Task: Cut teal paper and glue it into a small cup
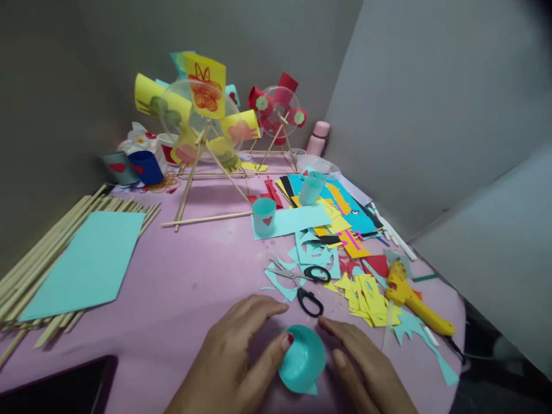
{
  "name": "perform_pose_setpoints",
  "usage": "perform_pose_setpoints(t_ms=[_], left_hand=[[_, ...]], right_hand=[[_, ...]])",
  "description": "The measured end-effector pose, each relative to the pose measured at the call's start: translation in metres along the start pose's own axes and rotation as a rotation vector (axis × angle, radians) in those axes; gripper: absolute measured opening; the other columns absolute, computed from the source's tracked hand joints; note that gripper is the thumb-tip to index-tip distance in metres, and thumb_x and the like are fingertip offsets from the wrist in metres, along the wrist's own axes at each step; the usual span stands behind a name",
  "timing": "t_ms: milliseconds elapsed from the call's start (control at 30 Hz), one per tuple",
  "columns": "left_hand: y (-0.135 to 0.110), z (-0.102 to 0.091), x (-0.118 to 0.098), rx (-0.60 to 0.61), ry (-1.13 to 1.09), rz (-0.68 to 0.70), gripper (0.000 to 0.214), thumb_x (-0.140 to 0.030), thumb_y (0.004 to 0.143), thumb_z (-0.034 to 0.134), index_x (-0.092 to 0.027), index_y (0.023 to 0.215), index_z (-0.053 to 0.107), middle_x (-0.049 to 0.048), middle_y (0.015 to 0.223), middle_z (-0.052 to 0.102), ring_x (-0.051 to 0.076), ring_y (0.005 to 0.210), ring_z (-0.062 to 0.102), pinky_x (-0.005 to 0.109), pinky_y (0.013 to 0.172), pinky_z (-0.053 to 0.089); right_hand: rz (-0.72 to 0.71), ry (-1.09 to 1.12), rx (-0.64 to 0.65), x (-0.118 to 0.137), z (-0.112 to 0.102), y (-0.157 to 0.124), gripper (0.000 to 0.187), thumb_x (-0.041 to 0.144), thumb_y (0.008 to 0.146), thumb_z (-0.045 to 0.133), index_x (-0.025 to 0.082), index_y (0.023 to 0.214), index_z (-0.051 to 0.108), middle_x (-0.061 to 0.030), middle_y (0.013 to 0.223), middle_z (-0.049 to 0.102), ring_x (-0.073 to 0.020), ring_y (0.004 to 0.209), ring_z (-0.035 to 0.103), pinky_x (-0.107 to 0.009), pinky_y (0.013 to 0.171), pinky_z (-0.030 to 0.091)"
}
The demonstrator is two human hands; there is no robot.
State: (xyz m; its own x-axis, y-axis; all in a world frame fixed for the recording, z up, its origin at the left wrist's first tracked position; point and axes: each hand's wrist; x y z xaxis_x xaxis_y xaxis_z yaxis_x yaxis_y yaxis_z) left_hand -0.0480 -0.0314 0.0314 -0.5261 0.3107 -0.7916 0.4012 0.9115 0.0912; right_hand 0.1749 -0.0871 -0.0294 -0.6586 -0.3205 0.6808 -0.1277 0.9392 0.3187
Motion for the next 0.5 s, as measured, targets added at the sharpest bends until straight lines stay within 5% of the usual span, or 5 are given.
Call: perform_pose_setpoints(t_ms=[200,367,500], left_hand=[[0.013,-0.003,-0.014,0.208,0.194,-0.095,0.030,-0.032,0.091,0.041,-0.021,0.084,0.068,0.0051,0.086,0.074,0.024,0.080,0.068,0.034,0.069,0.050],[0.003,-0.004,-0.008,0.092,0.018,-0.164,0.029,-0.039,0.090,0.045,-0.023,0.088,0.069,0.0024,0.082,0.075,0.020,0.072,0.069,0.026,0.065,0.051],[-0.007,-0.003,-0.004,-0.133,-0.169,-0.238,0.025,-0.044,0.084,0.058,-0.025,0.094,0.071,0.0008,0.090,0.076,0.017,0.073,0.069,0.021,0.063,0.052]], right_hand=[[0.031,0.084,0.132,-0.004,-0.003,-0.001,0.034,0.027,0.096,0.045,0.021,0.128,0.052,-0.0089,0.118,0.068,-0.0192,0.108,0.063,-0.027,0.092,0.049],[0.251,0.321,0.245,-0.001,-0.003,-0.002,0.043,0.039,0.094,0.043,0.015,0.129,0.052,-0.0148,0.109,0.067,-0.0235,0.092,0.066,-0.032,0.076,0.052],[0.374,0.687,0.353,0.006,0.005,0.004,0.055,0.055,0.086,0.052,0.013,0.123,0.056,-0.0127,0.096,0.065,-0.0230,0.081,0.061,-0.033,0.070,0.047]])
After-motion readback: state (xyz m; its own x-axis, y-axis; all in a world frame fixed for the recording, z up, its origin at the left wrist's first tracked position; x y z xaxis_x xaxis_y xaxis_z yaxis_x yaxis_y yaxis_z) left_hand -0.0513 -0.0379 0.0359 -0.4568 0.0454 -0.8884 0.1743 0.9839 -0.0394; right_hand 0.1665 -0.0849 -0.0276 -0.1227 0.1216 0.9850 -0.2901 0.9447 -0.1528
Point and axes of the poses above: each hand's wrist, its own y-axis towards the middle knuckle, its own z-axis out of the palm, x = y × z
